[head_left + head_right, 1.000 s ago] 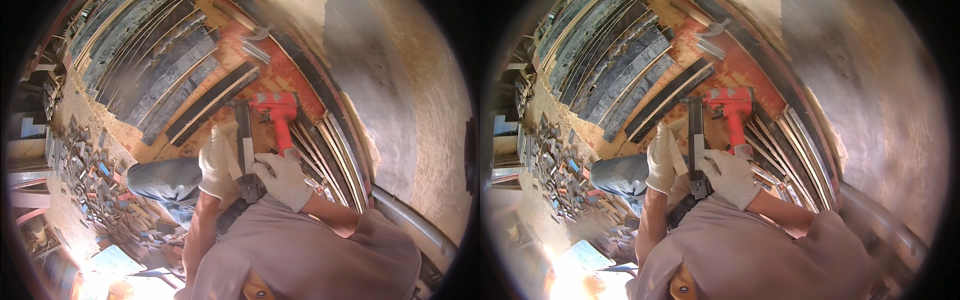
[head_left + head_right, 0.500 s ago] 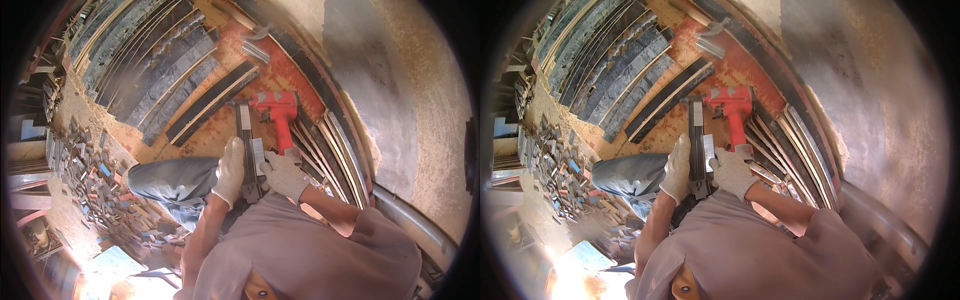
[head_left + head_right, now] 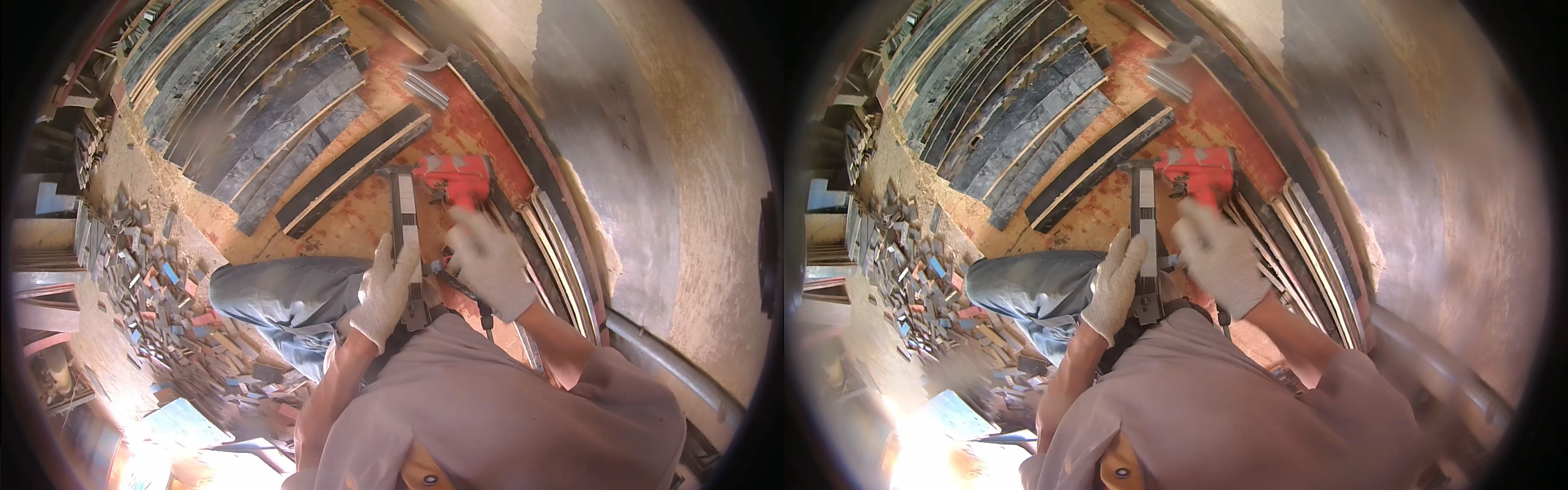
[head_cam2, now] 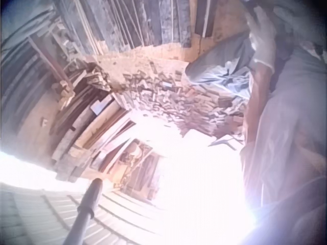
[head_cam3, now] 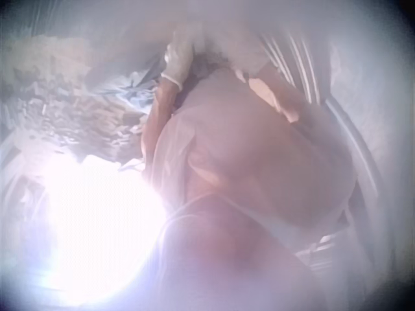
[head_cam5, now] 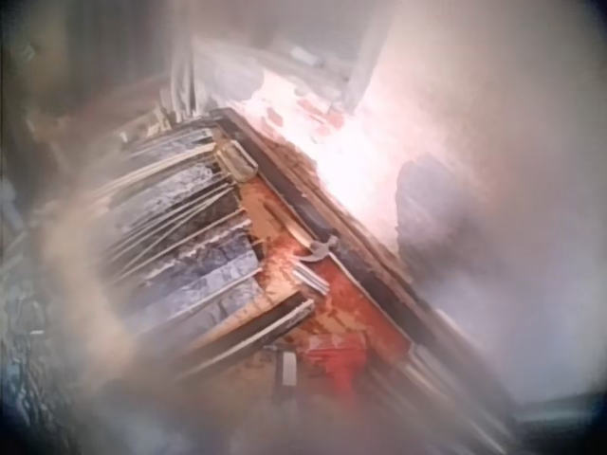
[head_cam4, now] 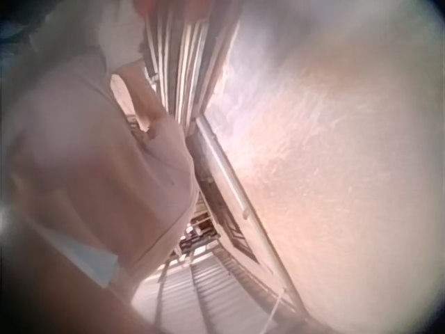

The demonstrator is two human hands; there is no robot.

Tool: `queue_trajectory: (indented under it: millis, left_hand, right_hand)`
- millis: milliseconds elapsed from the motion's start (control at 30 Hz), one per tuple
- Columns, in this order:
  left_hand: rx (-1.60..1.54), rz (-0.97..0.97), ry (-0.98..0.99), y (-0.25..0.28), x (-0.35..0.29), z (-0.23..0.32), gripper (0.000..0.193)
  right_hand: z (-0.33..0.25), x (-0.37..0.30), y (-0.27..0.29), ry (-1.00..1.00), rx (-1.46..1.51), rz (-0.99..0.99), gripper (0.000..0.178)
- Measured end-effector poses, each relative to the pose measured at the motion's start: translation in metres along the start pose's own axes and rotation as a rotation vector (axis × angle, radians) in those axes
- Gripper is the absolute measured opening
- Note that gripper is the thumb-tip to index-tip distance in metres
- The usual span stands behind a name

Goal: The person sits on the floor and uses a nail gun to attach thin wooden strips to a larger wooden board. They repeatedly pick up strips, position them, and fasten them in place.

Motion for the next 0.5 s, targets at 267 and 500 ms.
queue_trajectory:
  millis: [267,500]
  left_hand:
    - [-0.002,-0.05,-0.006,0.007,-0.047,0.04,0.112]
    - [0.071,0.23,-0.362,0.011,-0.064,0.029,0.071]
  right_hand:
    - [0.097,0.054,-0.035,-0.885,0.887,-0.266,0.031]
    - [0.118,0.062,-0.078,-0.9,1.781,-0.52,0.029]
Point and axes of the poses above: each hand's wrist, its own x-axis towards the middle knuckle, its own y-axis out of the back of the hand, z = x × y, the point moved 7 cm from there along x, towards the middle knuckle, and after that the axes turned 5 degrees about z, right-handed, at the moved point
